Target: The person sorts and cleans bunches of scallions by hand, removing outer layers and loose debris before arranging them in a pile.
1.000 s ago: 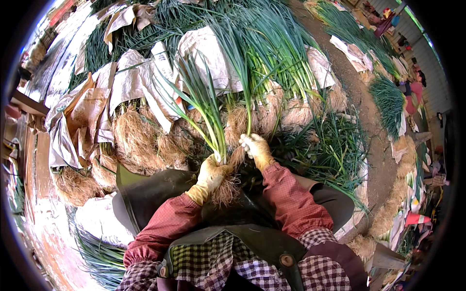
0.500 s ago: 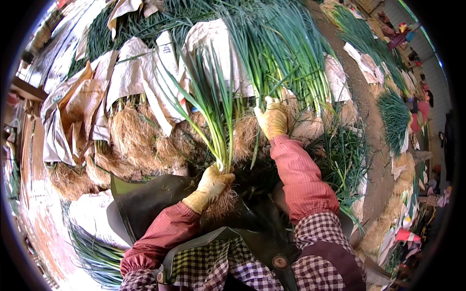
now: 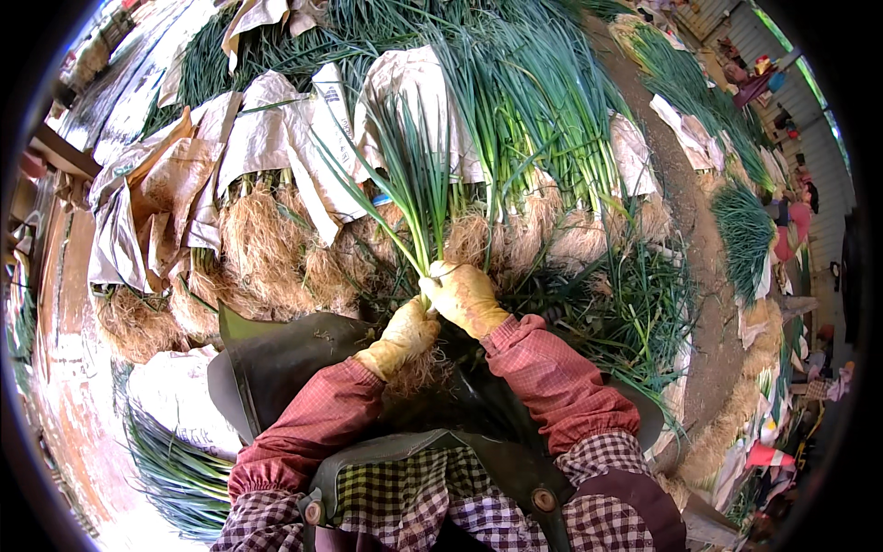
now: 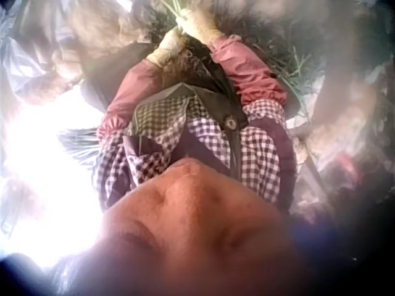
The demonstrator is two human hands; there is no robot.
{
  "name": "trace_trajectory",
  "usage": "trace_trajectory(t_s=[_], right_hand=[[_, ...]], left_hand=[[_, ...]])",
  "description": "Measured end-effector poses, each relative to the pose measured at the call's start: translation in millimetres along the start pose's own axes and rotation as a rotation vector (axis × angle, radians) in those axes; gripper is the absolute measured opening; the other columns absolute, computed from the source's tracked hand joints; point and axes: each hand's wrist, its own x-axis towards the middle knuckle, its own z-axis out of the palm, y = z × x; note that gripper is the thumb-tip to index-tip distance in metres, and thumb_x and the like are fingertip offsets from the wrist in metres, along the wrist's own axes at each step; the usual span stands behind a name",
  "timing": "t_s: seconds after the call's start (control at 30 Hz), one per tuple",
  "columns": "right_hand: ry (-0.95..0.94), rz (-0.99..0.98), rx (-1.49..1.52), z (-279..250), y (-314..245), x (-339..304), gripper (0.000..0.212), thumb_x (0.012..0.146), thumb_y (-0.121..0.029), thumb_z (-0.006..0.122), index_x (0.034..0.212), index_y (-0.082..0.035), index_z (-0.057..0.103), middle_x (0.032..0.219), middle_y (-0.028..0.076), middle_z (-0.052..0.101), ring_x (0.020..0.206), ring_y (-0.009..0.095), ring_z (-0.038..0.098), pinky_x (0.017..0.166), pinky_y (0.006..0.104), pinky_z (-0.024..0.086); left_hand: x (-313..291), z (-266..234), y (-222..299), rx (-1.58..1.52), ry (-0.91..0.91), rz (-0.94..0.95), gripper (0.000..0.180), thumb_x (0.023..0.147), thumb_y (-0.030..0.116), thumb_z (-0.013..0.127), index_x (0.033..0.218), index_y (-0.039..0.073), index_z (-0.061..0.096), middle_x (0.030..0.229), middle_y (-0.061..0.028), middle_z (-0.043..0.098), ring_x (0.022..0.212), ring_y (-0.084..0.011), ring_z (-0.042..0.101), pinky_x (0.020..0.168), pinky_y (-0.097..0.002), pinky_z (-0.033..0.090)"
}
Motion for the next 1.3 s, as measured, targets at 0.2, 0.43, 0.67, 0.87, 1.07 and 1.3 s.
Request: trace_trajectory(t_s=[0.2,0.43,0.67,0.87,1.07,1.3], right_hand=[[-0.109,0.568,1.255,7,12,-19,0.016,0.082,-0.017,0.056,0.079,-0.002,0.060,0.055,0.000,0.052,0.036,0.006,0.038,0.033,0.0212,0.025],[-0.391,-0.518,-0.338,101,165,-62,0.012,0.081,-0.017,0.057,0.080,-0.005,0.060,0.076,0.008,0.061,0.060,0.020,0.055,0.053,0.0283,0.044],[0.348,-0.187,-0.218,-37,74,49,0.021,0.086,-0.017,0.046,0.103,-0.007,0.052,0.080,0.005,0.049,0.070,0.013,0.051,0.061,0.0244,0.049],[-0.097,0.275,-0.625,-45,114,39,0.040,0.083,-0.027,0.050,0.118,-0.008,0.043,0.087,0.006,0.060,0.081,0.023,0.056,0.072,0.0353,0.045],[0.493,0.194,-0.470,-38,142,46,0.035,0.075,-0.041,0.058,0.091,-0.010,0.054,0.071,0.010,0.059,0.067,0.025,0.059,0.060,0.0349,0.048],[0.605,0.177,0.201,-20,111,41,0.018,0.074,-0.029,0.060,0.075,-0.011,0.060,0.060,0.004,0.060,0.049,0.015,0.055,0.048,0.0276,0.044]], left_hand=[[-15,8,63,0.016,0.070,-0.123,0.026,0.073,-0.004,0.051,0.098,0.001,0.049,0.082,-0.0007,0.054,0.075,-0.0104,0.049,0.067,-0.0240,0.043],[-14,16,102,-0.523,0.137,-0.182,0.034,0.069,-0.004,0.059,0.101,0.000,0.050,0.073,-0.0044,0.054,0.062,-0.0129,0.051,0.053,-0.0245,0.043],[-27,-2,115,-0.555,-0.047,-0.431,0.024,0.082,0.020,0.053,0.086,-0.003,0.059,0.062,-0.0046,0.053,0.056,-0.0131,0.050,0.054,-0.0228,0.041],[-29,-7,114,-0.740,0.053,-0.433,0.016,0.080,0.004,0.057,0.094,-0.004,0.055,0.068,-0.0081,0.057,0.059,-0.0170,0.056,0.055,-0.0272,0.048],[-25,-2,123,-0.562,0.053,-0.457,0.012,0.075,0.001,0.060,0.086,-0.002,0.055,0.079,-0.0107,0.060,0.060,-0.0160,0.058,0.052,-0.0224,0.045],[-15,-13,116,-0.679,0.139,-0.220,0.034,0.077,0.003,0.054,0.111,-0.001,0.051,0.096,-0.0113,0.060,0.075,-0.0169,0.059,0.060,-0.0269,0.050]])
